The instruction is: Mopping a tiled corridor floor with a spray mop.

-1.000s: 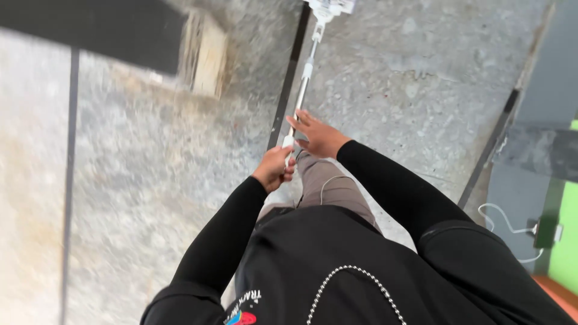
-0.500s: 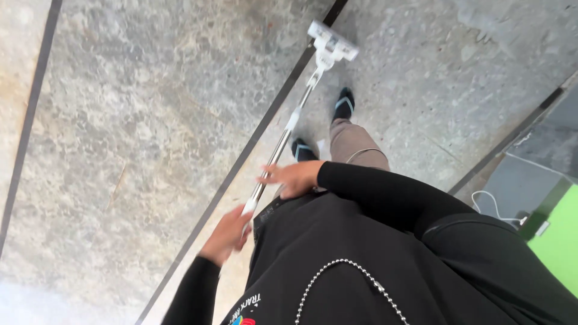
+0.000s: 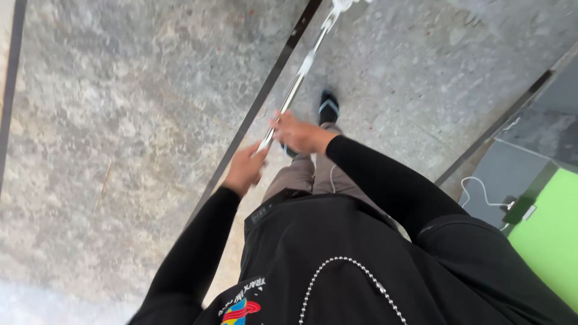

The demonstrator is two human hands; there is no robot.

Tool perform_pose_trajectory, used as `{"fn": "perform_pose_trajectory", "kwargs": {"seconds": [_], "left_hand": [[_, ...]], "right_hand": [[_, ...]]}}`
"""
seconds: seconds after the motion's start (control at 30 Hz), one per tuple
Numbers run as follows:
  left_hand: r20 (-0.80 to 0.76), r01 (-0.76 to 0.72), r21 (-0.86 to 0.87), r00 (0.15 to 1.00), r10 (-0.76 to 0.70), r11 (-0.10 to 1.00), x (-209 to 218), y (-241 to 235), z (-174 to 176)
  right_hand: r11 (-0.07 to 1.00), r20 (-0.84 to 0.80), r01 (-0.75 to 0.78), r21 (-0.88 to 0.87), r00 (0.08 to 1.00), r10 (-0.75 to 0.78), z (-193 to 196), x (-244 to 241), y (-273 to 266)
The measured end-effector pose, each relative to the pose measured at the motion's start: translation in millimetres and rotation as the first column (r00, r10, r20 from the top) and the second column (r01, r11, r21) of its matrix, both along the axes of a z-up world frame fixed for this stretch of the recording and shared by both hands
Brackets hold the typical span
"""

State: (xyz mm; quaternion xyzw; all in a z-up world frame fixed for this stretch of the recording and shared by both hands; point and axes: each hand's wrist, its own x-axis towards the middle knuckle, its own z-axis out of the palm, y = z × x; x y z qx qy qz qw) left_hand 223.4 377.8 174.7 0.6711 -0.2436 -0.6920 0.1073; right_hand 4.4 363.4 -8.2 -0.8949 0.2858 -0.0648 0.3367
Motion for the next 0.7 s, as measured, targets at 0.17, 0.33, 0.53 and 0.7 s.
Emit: {"fn": "perform_pose_trajectory", "kwargs": {"seconds": [0.17, 0.33, 0.53, 0.7], "left_hand": [[-0.105, 0.001, -0.04, 0.994, -0.005, 0.999, -132, -117, -49], [-0.098, 0.075, -0.056, 0.992, -0.08, 0.996, -242, -194, -89], [-0.143, 0.013, 0.017, 0.99, -0.011, 1.0, -269, -163, -120], [-0.126, -0.013, 0.181, 0.991, 0.037, 0.983, -183, -79, -87]], "right_hand": [[0.878, 0.08, 0.315, 0.361, 0.927, -0.366, 24, -99, -97], [0.678, -0.071, 0.541, 0.498, 0.805, -0.59, 61, -188, -170], [0.597, -0.379, 0.668, 0.445, 0.744, -0.55, 62, -216, -157], [0.877, -0.099, 0.39, 0.28, 0.92, -0.378, -6, -155, -55]]}}
